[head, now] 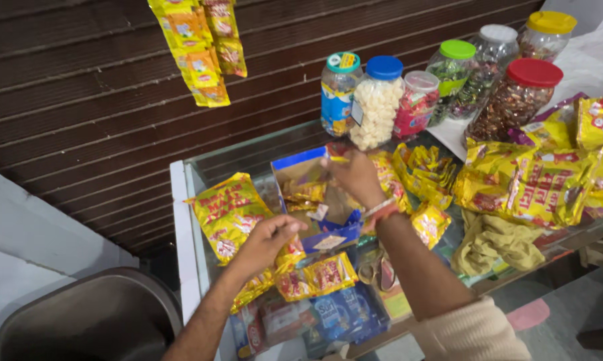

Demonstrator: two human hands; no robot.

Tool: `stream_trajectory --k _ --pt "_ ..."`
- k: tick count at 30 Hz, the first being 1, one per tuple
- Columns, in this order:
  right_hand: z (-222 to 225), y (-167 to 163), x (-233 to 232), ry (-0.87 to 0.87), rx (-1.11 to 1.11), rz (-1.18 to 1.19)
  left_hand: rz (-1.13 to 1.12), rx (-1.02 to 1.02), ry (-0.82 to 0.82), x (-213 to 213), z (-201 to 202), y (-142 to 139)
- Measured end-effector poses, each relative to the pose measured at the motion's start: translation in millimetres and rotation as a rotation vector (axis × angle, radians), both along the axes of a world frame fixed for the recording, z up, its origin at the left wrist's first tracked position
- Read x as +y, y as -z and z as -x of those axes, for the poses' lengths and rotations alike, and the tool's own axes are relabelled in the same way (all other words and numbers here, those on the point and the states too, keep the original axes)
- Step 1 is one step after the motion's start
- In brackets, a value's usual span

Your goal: The person opens a large yellow snack bag and separates the smaller individual packets inside. They then place the packets into a blue cardboard box on the glass counter, arranging them neatly. The person repeats this process with another large bag, continuing to fill the box with snack packets.

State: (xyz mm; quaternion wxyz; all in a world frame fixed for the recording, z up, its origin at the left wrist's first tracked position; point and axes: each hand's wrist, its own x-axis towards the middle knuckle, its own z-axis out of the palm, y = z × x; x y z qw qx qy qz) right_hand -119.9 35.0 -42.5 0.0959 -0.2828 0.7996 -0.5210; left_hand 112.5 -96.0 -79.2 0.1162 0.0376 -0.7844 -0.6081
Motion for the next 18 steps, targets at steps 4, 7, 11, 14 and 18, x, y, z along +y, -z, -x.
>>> stream_trajectory --k 4,7,11,14,18 --pt "-31.8 3.2 5.3 -0.153 0.107 -0.007 -0.128 -0.101 -0.117 0.1 -4.3 -3.0" --pt "-61.2 -5.3 30.9 -0.626 -0.465 0.099 -0.171 -0.108 -0.157 0.8 0.1 -0.5" --pt "-78.3 -20.8 35.7 -0.686 -0.57 0.03 -0.179 -0.063 -0.205 2.3 17.5 3.2" --pt "-79.0 -24.3 38.5 -0.653 -0.515 0.141 -0.229 0.008 -0.151 4.8 23.2 3.3" --pt "-65.8 -24.8 53.5 -0.538 -0.537 0.192 -0.33 -0.146 -0.023 4.5 16.3 -3.6"
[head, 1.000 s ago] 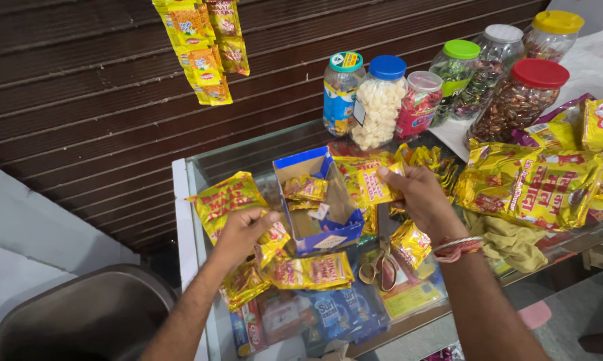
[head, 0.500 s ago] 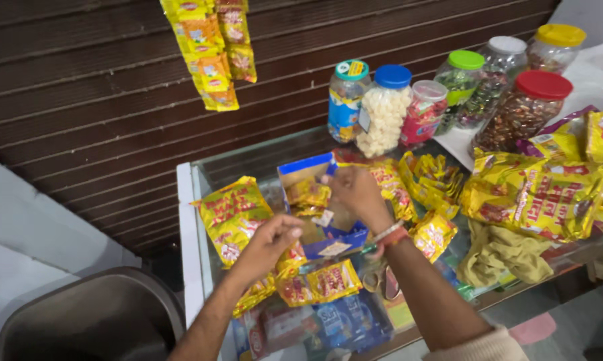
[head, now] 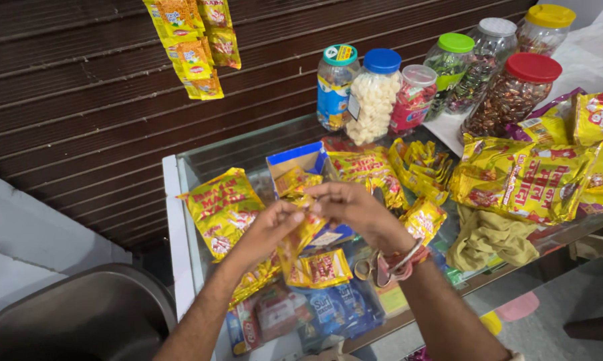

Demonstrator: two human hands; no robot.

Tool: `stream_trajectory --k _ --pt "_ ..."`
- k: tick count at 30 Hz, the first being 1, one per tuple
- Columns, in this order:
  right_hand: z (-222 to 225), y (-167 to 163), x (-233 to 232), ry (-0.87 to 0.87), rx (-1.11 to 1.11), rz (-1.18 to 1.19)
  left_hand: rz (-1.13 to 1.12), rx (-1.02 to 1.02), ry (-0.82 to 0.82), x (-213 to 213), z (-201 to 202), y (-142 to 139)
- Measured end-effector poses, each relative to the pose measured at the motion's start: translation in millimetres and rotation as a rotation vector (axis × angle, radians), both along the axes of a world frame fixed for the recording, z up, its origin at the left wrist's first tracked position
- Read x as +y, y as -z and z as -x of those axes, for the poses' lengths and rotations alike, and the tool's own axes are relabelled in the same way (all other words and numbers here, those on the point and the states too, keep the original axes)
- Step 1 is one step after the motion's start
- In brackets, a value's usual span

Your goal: The person opens a large yellow snack bag and separates the smaller individual packets inside. They then place the packets into a blue cardboard box on the glass counter, arranging them neatly. The person repeats this process with another large bag, continuing to fill the box with snack packets.

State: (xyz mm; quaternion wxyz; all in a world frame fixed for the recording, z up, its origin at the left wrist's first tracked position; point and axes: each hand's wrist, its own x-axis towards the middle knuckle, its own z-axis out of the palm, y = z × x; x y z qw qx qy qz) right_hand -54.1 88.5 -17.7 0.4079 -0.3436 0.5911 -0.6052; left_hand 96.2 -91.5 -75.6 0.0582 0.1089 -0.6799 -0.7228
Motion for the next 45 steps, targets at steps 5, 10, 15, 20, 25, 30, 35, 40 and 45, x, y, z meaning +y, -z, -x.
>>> stream_trajectory --k 5,10,15,20,25,30,35,40,45 --pt "7.2 3.7 7.9 0.074 -0.029 -0.057 0.009 -0.04 0.061 3.5 -8.0 -11.7" --pt "-2.1 10.6 6.4 -0.014 0.228 -0.134 0.136 -0.077 0.045 4.4 -4.3 -21.1" --pt "-4.5 6.4 4.0 0.108 0.118 -0.123 0.191 -0.098 0.009 5.9 -6.3 -22.8" --pt "-6.9 -0.5 4.2 0.164 -0.062 -0.114 0.275 0.014 -0.067 11.3 -3.4 -22.9" --pt "-4.0 13.2 7.3 0.186 -0.104 -0.114 0.304 -0.014 -0.132 19.4 -4.3 -30.6" --pt "28.4 21.5 22.0 0.458 -0.136 -0.063 0.213 -0.088 -0.255 8.8 -16.4 -31.7" --pt "47.5 10.4 30.2 0.419 -0.151 -0.043 0.151 0.062 -0.097 -3.9 -19.9 -8.7" --pt "57.0 15.9 -26.3 0.337 -0.167 -0.012 0.145 0.012 -0.011 6.7 -14.8 12.8" --pt "54.3 33.6 -78.7 0.617 1.043 -0.299 0.149 0.152 -0.06 13.4 -11.7 15.5"
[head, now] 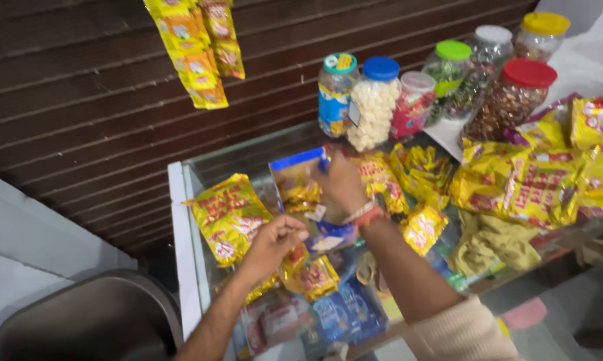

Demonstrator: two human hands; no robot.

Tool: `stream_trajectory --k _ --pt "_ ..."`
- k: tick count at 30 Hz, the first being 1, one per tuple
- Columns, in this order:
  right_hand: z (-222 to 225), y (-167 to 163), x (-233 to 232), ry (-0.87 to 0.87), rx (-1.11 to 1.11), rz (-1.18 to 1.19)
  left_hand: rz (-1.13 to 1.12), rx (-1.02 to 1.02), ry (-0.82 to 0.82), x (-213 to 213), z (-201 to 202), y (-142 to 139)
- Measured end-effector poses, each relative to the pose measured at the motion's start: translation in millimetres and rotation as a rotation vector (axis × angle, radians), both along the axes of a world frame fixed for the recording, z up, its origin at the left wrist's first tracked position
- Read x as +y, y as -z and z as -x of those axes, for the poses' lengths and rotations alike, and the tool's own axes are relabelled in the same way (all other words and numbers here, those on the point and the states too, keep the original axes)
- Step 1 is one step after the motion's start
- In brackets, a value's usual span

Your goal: The person opens a large yellow snack bag and separates the smaller individual packets inside. They then place the packets into a blue cardboard box on the glass counter, arranging them neatly. The person repeats this process with another large bag, continuing to fill the box with snack packets.

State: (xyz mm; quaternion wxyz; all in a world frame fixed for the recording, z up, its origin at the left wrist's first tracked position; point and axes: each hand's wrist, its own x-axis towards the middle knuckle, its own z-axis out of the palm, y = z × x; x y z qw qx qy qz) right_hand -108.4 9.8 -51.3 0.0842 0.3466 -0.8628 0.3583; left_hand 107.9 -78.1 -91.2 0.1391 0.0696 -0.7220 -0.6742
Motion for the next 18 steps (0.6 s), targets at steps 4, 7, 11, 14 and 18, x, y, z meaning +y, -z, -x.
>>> stream_trajectory --k 4,7,11,14,18 --pt "-40.8 -7.1 21.9 -0.349 -0.322 0.162 0.022 0.007 -0.102 -4.7 -5.6 -1.9" --pt "-69.0 -23.8 50.2 -0.598 -0.842 0.04 -0.027 -0.072 -0.171 -5.5 -3.4 -4.7" --pt "-78.0 -38.6 59.4 -0.749 -0.989 0.125 -0.125 -0.153 -0.174 -4.3 7.0 -14.4" --pt "-70.5 -38.6 61.4 -0.776 -0.995 0.286 -0.118 -0.051 -0.116 -3.5 13.0 -23.9" --pt "-56.4 -39.0 79.9 -0.614 -1.064 0.369 -0.154 -0.125 0.153 -7.0 4.8 -35.5"
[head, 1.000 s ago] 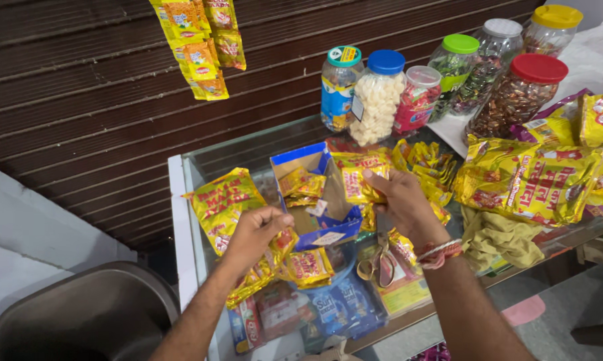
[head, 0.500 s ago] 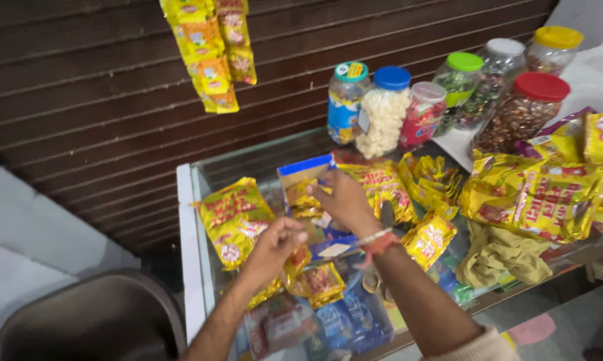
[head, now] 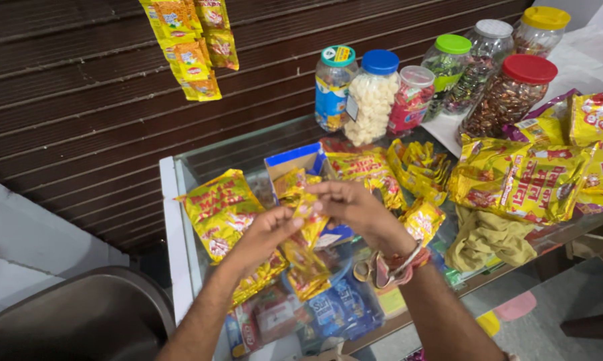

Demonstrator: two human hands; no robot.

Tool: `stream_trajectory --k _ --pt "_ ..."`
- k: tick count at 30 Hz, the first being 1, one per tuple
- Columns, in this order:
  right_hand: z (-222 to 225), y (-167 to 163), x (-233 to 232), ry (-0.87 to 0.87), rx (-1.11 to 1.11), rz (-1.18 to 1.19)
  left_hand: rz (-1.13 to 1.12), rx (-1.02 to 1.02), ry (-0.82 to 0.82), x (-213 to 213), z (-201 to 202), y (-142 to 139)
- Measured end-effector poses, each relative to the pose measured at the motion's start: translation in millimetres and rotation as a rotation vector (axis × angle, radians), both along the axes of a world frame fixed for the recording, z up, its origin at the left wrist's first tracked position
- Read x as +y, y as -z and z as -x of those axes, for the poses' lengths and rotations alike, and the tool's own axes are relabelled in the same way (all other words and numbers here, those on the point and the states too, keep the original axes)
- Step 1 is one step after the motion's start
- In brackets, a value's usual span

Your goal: The person opens a large yellow snack bag and separates the smaller individual packets inside. They then place the packets into a blue cardboard box on the glass counter, arranging them neatly. The person repeats this process with another large bag, continuing to fill the box with snack packets.

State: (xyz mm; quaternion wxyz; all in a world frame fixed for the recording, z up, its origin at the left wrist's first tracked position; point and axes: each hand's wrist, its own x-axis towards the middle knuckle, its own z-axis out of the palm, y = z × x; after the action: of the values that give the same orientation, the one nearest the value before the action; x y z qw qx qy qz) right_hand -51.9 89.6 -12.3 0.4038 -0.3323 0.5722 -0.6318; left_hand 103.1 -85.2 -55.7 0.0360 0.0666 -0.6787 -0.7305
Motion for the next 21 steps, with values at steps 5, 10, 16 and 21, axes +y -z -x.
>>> stream_trajectory --k 5,10,16,21 --pt "6.8 -13.9 16.8 0.104 -0.041 -0.027 0.083 -0.132 -0.026 -2.2 -7.0 -11.0" --pt "-0.3 -15.5 16.2 0.093 0.076 -0.198 0.148 -0.063 -0.016 -0.5 -1.4 -13.1" --pt "-2.0 7.9 11.6 0.252 0.065 -0.171 0.234 -0.022 -0.064 4.0 4.7 0.0" --pt "-4.8 21.7 12.2 0.302 -0.077 -0.167 0.232 0.157 -0.142 16.0 9.4 16.0"
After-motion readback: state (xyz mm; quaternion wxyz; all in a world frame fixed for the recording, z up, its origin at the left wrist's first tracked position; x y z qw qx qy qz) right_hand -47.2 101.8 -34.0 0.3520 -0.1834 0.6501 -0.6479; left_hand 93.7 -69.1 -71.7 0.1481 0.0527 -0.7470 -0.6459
